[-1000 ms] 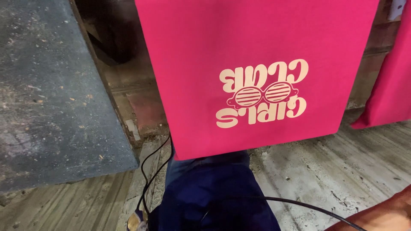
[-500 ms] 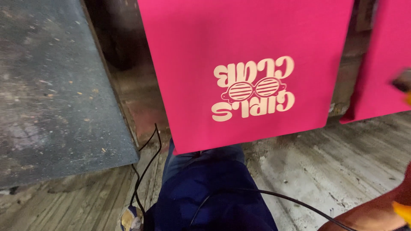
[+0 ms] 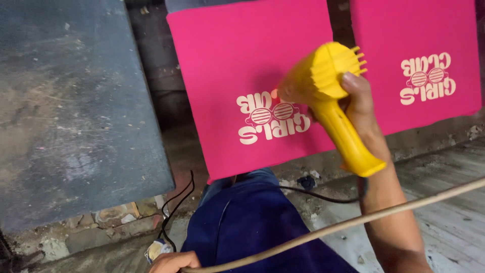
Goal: Using a handheld heat gun to dry screen-printed ink on a row of pink shirts.
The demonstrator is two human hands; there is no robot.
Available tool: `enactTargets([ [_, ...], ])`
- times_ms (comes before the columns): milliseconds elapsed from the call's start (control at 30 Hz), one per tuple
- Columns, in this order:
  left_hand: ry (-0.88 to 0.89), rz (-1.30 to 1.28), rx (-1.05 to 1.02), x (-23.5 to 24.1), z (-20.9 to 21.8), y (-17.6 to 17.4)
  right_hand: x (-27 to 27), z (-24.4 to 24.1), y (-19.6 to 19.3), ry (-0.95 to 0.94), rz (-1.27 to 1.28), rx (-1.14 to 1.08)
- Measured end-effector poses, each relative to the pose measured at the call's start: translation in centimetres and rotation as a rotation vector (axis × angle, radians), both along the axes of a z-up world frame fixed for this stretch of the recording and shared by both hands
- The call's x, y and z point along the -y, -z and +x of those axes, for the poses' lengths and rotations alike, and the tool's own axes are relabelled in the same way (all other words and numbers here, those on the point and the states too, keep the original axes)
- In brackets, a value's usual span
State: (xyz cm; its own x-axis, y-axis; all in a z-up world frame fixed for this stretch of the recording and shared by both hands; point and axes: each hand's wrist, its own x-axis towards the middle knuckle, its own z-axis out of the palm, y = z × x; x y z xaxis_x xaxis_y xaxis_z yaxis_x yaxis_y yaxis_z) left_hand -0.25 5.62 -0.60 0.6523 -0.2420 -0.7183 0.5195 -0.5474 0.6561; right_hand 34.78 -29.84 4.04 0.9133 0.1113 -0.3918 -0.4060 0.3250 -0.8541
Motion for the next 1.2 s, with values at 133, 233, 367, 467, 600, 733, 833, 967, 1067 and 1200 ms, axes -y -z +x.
enactTargets([
  [133, -0.049, -0.196, 0.043, -0.6, 1.5, 0.2, 0.1, 0.1, 1.1, -0.083, 0.081, -0.162],
  [233, -0.056, -0.256, -0.003, -0.7, 2.1, -0.4, -1.7, 0.9, 0.8, -0.033, 0.005, -0.059],
  [367, -0.097, -0.15, 0.031, -1.3, 2.2, 0.2, -0.8, 0.3, -2.4, -0.095, -0.2, 0.048],
  [467, -0.099, -0.1, 0.052, -1.3, 2.6, 0.3, -1.2, 0.2, -1.5, -0.099, -0.142, -0.069],
  [600, -0.081, -0.121, 0.137, -1.8, 2.7, 0.3, -2.1, 1.3, -1.0, 0.007, -0.22, 0.099],
  [733, -0.059, -0.085, 0.148, -2.1, 3.0, 0.3, 0.1, 0.3, -2.3, -0.154, -0.315, 0.116],
  [833, -0.024, -0.089, 0.052, -1.7, 3.6, -0.2, -0.5, 0.3, -1.7, -0.115, -0.117, -0.025],
  [967, -0.052, -0.127, 0.069, -1.7, 3.3, -0.4, 0.3, -0.4, -2.4, -0.064, -0.306, 0.116],
  [1067, -0.041, -0.114, 0.131, -1.6, 3.4, 0.8, 0.0, -0.7, -3.9, -0.054, -0.235, 0.007],
  [1200, -0.067, -0.109, 0.046, -1.3, 4.4, -0.2, -1.1, 0.3, -3.7, -0.022, -0.118, 0.019],
])
